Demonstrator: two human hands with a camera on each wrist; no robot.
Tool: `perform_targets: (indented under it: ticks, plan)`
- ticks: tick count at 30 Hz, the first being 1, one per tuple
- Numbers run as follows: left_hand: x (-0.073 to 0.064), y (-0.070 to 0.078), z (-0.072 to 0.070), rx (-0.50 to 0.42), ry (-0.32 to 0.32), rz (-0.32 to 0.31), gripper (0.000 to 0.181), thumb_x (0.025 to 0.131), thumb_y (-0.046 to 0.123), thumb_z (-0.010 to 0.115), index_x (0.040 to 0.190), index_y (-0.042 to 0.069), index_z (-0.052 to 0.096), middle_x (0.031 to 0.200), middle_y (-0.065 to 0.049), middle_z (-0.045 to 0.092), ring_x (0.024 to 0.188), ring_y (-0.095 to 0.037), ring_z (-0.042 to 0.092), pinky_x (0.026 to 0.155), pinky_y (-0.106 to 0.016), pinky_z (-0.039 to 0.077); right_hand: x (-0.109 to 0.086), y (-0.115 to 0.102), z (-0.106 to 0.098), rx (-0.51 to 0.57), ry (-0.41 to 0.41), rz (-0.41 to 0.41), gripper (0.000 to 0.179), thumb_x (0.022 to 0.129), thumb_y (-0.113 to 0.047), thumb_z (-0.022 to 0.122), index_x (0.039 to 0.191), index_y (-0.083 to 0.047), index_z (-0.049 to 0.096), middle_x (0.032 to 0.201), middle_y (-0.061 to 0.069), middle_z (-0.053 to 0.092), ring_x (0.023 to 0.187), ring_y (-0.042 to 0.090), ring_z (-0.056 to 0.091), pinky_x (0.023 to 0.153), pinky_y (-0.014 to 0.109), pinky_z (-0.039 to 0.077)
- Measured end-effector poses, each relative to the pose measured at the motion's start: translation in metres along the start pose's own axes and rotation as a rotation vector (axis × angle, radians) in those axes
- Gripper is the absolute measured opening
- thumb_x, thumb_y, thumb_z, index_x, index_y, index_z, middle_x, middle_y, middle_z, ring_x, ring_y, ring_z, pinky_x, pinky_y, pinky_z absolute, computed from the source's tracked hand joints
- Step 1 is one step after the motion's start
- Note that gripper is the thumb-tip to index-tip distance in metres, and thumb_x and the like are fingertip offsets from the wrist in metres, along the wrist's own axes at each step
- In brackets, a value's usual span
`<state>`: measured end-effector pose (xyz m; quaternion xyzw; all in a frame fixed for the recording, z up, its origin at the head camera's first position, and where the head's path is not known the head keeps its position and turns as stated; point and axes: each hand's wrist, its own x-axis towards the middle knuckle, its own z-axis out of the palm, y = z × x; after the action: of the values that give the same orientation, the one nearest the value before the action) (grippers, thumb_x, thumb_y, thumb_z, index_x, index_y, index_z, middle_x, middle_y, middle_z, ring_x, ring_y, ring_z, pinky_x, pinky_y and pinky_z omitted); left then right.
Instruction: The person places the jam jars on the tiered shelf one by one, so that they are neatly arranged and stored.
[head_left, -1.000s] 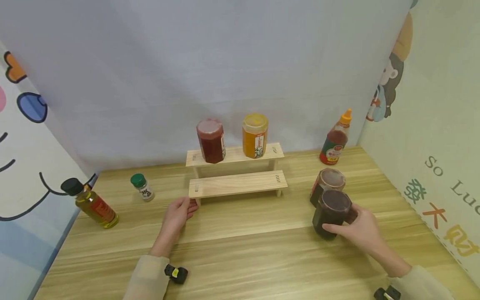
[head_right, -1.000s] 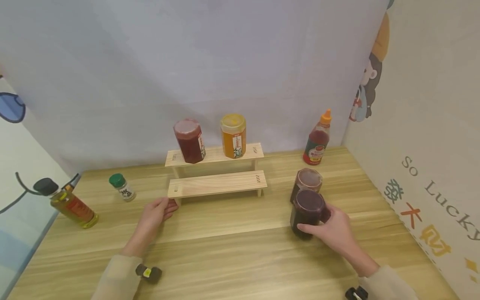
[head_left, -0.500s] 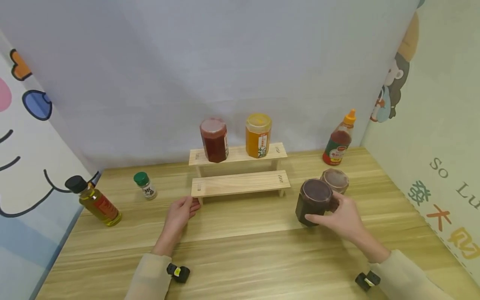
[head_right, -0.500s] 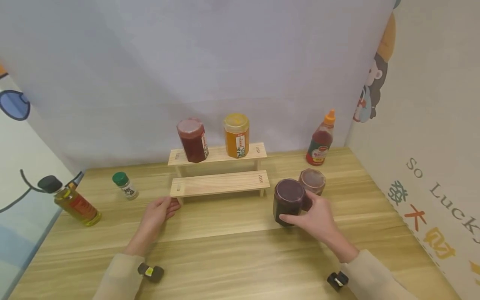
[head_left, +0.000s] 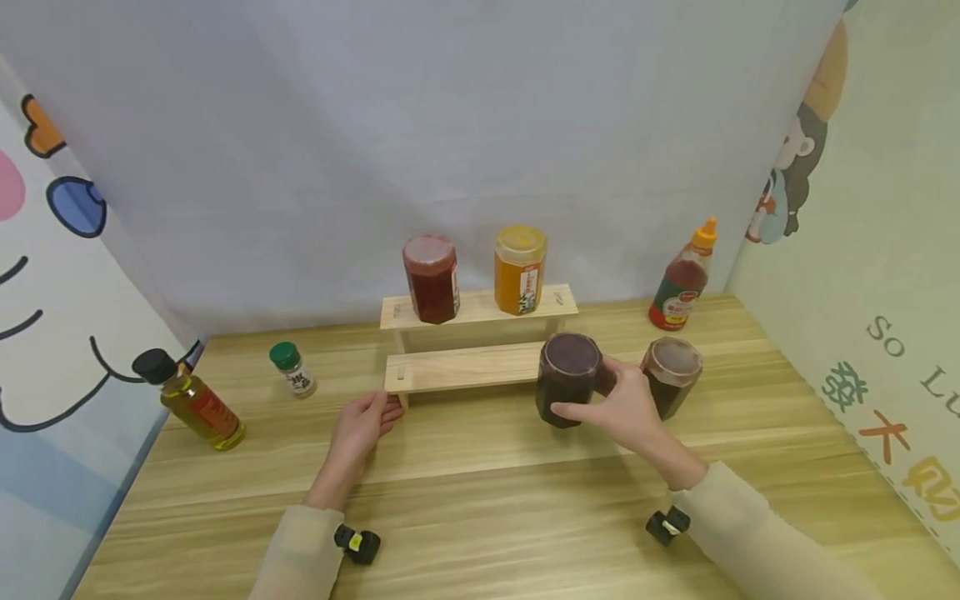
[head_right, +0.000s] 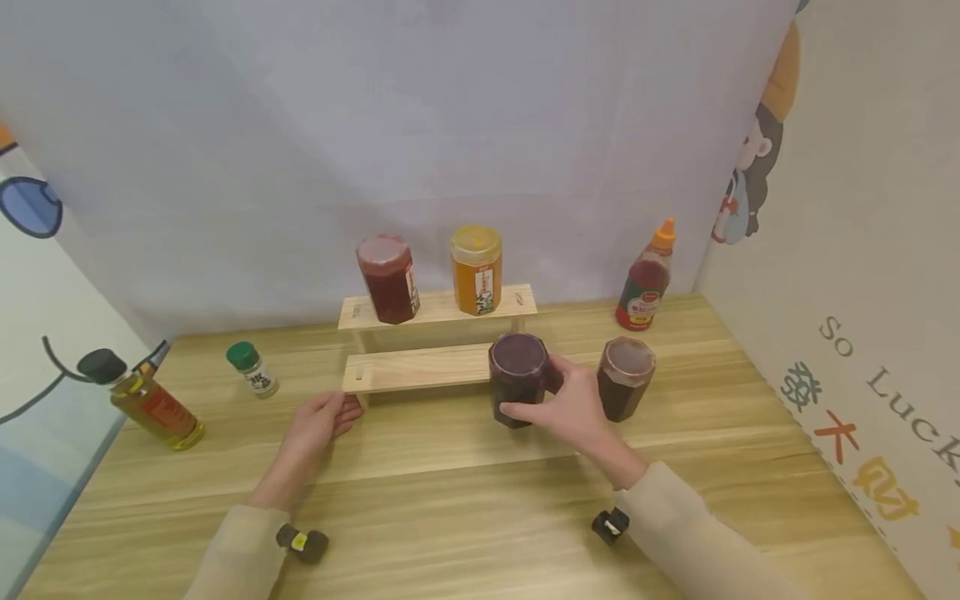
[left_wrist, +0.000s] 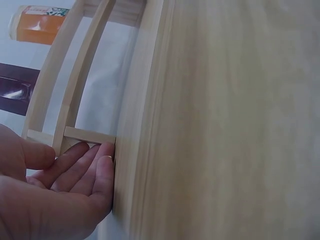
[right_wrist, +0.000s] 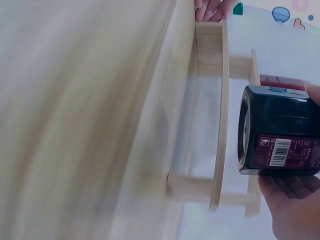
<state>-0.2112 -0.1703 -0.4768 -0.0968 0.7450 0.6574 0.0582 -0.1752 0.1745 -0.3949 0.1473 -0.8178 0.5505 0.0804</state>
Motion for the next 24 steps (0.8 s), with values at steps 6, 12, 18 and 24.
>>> perform_targets:
  ticks: [6,12,18,24]
  plan:
    - [-0.001,0.002,0.001,0.005,0.003,0.003,0.043,0.106,0.021,0.034,0.131,-0.011,0.047,0.125,-0.027,0.054,0.116,-0.034,0.054,0.096,-0.041,0.045,0.021,0.002,0.027,0.038,-0.006,0.005,0.059,0.066,-0.003,0.087,0.119,0.002,0.061,0.111,0.014,0.065,0.101,0.026,0.063,0.085,0.037,0.052]
    - [-0.002,0.001,0.0,-0.009,-0.007,-0.003,0.044,0.106,0.021,0.034,0.132,-0.012,0.046,0.126,-0.029,0.053,0.117,-0.035,0.053,0.097,-0.042,0.043,0.042,0.017,0.057,0.073,0.038,0.017,0.062,0.061,-0.009,0.091,0.116,-0.001,0.063,0.106,0.01,0.067,0.093,0.021,0.065,0.081,0.035,0.053]
    - [-0.002,0.002,0.0,-0.022,0.001,-0.002,0.043,0.106,0.021,0.035,0.132,-0.012,0.046,0.126,-0.029,0.053,0.117,-0.035,0.053,0.097,-0.043,0.043,0.06,0.013,0.088,0.118,0.078,0.013,0.06,0.06,-0.01,0.091,0.113,-0.003,0.065,0.102,0.006,0.068,0.092,0.018,0.065,0.081,0.033,0.053]
    - [-0.002,0.002,0.0,-0.016,0.003,-0.009,0.043,0.106,0.02,0.035,0.132,-0.012,0.046,0.125,-0.028,0.054,0.116,-0.035,0.054,0.096,-0.042,0.044,0.07,0.014,0.108,0.08,0.099,-0.004,0.056,0.06,-0.017,0.092,0.109,-0.009,0.067,0.098,0.0,0.068,0.088,0.014,0.063,0.076,0.031,0.053]
